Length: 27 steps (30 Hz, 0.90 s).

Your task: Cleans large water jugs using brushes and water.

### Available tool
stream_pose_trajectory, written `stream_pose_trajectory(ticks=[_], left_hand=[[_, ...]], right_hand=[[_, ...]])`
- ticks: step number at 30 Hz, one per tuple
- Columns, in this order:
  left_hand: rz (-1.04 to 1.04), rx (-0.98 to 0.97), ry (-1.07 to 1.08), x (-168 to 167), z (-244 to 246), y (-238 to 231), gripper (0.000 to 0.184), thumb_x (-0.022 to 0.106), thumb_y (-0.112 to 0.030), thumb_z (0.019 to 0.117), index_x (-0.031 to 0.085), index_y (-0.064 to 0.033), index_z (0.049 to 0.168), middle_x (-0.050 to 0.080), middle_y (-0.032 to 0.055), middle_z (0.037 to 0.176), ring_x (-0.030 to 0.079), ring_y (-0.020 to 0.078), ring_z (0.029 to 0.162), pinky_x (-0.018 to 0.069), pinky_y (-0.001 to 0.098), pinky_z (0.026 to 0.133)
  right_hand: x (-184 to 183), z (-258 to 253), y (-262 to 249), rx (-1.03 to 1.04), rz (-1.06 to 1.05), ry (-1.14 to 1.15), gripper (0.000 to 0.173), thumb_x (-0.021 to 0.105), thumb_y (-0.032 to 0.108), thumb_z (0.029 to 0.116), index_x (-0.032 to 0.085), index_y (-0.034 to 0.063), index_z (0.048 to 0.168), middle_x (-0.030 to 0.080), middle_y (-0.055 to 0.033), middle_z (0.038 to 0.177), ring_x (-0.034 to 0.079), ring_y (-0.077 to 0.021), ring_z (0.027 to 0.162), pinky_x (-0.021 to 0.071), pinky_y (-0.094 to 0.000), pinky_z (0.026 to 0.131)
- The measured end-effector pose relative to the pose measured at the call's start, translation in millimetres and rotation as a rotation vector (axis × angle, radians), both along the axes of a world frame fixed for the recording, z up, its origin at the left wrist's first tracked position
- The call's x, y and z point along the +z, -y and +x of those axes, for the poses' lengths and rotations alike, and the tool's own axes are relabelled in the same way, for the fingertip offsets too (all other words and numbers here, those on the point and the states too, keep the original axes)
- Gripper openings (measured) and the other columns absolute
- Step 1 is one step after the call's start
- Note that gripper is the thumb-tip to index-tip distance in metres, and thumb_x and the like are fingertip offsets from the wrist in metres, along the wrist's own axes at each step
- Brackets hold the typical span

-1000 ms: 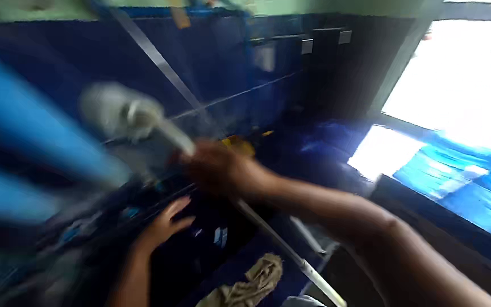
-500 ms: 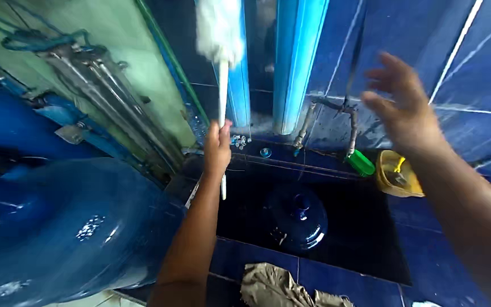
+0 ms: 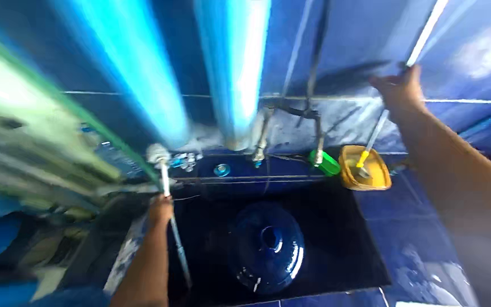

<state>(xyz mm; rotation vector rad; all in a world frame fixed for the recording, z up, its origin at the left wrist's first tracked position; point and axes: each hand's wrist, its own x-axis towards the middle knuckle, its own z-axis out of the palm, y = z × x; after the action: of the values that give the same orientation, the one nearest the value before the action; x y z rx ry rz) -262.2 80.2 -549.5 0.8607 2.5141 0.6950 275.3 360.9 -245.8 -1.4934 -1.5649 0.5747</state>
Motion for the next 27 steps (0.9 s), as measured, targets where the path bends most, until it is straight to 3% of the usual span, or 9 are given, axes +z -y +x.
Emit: stream_pose_trajectory(ticks=[2, 4, 9, 14, 16, 20, 23, 25, 27], left_hand=[[-0.028, 0.033, -0.034, -5.0, -5.4, -0.8, 0.046, 0.054, -0.026, 0.1063, 0.053, 0.0019, 0.144, 0.057, 0.0310, 0.140, 0.053, 0.0469, 0.133, 0.0389, 0.0634, 0.112], [0.028, 0.069, -0.015, -5.8, -2.5, 7.0, 0.052, 0.058, -0.027, 0.1045, 0.049, 0.0031, 0.146, 0.054, 0.0312, 0.142, 0.051, 0.0458, 0.136, 0.0370, 0.0616, 0.114], [0.208, -0.009, 0.141, -2.0, 58.7, 58.5, 0.056, 0.061, -0.021, 0.1035, 0.043, 0.0036, 0.150, 0.051, 0.0299, 0.146, 0.054, 0.0433, 0.131, 0.0429, 0.0576, 0.110], [0.314, -0.140, 0.272, 11.4, 144.2, 103.4, 0.051, 0.060, -0.019, 0.1029, 0.047, 0.0044, 0.146, 0.053, 0.0280, 0.146, 0.055, 0.0374, 0.132, 0.0455, 0.0509, 0.111], [0.378, -0.192, 0.311, 29.5, 175.4, 106.3, 0.049, 0.055, -0.021, 0.1047, 0.049, 0.0048, 0.145, 0.054, 0.0267, 0.145, 0.055, 0.0345, 0.134, 0.0444, 0.0477, 0.113], [0.482, -0.426, 0.325, 67.7, 219.5, 92.4, 0.047, 0.036, -0.024, 0.1101, 0.050, 0.0055, 0.144, 0.057, 0.0228, 0.144, 0.056, 0.0287, 0.134, 0.0429, 0.0436, 0.116], [0.575, -0.525, 0.397, 82.1, 248.3, 70.7, 0.051, 0.028, -0.025, 0.1112, 0.053, 0.0062, 0.141, 0.061, 0.0201, 0.140, 0.057, 0.0243, 0.133, 0.0415, 0.0422, 0.117], [0.650, -0.582, 0.450, 78.2, 268.8, 53.9, 0.056, 0.021, -0.028, 0.1110, 0.055, 0.0054, 0.140, 0.063, 0.0195, 0.139, 0.058, 0.0242, 0.133, 0.0417, 0.0426, 0.116], [0.708, -0.595, 0.515, 72.8, 288.1, 42.9, 0.063, 0.015, -0.032, 0.1109, 0.056, 0.0060, 0.138, 0.064, 0.0205, 0.137, 0.058, 0.0255, 0.132, 0.0414, 0.0426, 0.116]], right_hand=[[5.0, 8.4, -19.2, -0.026, 0.019, 0.031, 0.048, 0.056, 0.025, 0.1049, 0.045, 0.0002, 0.145, 0.065, -0.0203, 0.124, 0.070, -0.0269, 0.100, 0.0585, -0.0447, 0.086], [17.2, 23.0, -19.5, -0.042, 0.048, 0.033, 0.032, 0.049, 0.019, 0.1069, 0.055, -0.0002, 0.132, 0.068, -0.0154, 0.109, 0.071, -0.0208, 0.089, 0.0590, -0.0401, 0.080], [28.5, 91.8, 19.1, -0.077, 0.242, -0.079, 0.030, 0.050, 0.022, 0.1074, 0.054, 0.0006, 0.129, 0.064, -0.0047, 0.090, 0.066, -0.0121, 0.076, 0.0579, -0.0333, 0.073], [-39.9, 139.8, 34.4, -0.126, 0.169, -0.151, 0.033, 0.045, 0.020, 0.1094, 0.051, -0.0040, 0.132, 0.066, -0.0121, 0.098, 0.066, -0.0168, 0.084, 0.0563, -0.0371, 0.080], [-48.2, 146.5, 40.4, -0.140, 0.175, -0.134, 0.034, 0.042, 0.020, 0.1102, 0.051, -0.0050, 0.130, 0.068, -0.0132, 0.098, 0.066, -0.0172, 0.085, 0.0551, -0.0368, 0.082], [6.5, 146.8, 78.6, -0.030, 0.246, -0.167, 0.043, 0.033, 0.025, 0.1121, 0.048, -0.0055, 0.139, 0.065, -0.0099, 0.096, 0.065, -0.0144, 0.083, 0.0573, -0.0358, 0.084], [68.9, 109.8, 137.4, 0.144, 0.408, -0.337, 0.041, 0.019, 0.027, 0.1135, 0.048, 0.0045, 0.132, 0.053, 0.0064, 0.073, 0.057, -0.0063, 0.060, 0.0580, -0.0293, 0.066], [93.0, 68.1, 185.2, 0.271, 0.452, -0.514, 0.038, 0.016, 0.028, 0.1138, 0.050, 0.0120, 0.119, 0.048, 0.0088, 0.064, 0.049, -0.0050, 0.049, 0.0517, -0.0244, 0.052], [101.0, 18.3, 236.5, 0.367, 0.429, -0.602, 0.044, 0.011, 0.030, 0.1136, 0.052, 0.0136, 0.118, 0.045, 0.0093, 0.062, 0.044, -0.0050, 0.045, 0.0474, -0.0233, 0.046]])
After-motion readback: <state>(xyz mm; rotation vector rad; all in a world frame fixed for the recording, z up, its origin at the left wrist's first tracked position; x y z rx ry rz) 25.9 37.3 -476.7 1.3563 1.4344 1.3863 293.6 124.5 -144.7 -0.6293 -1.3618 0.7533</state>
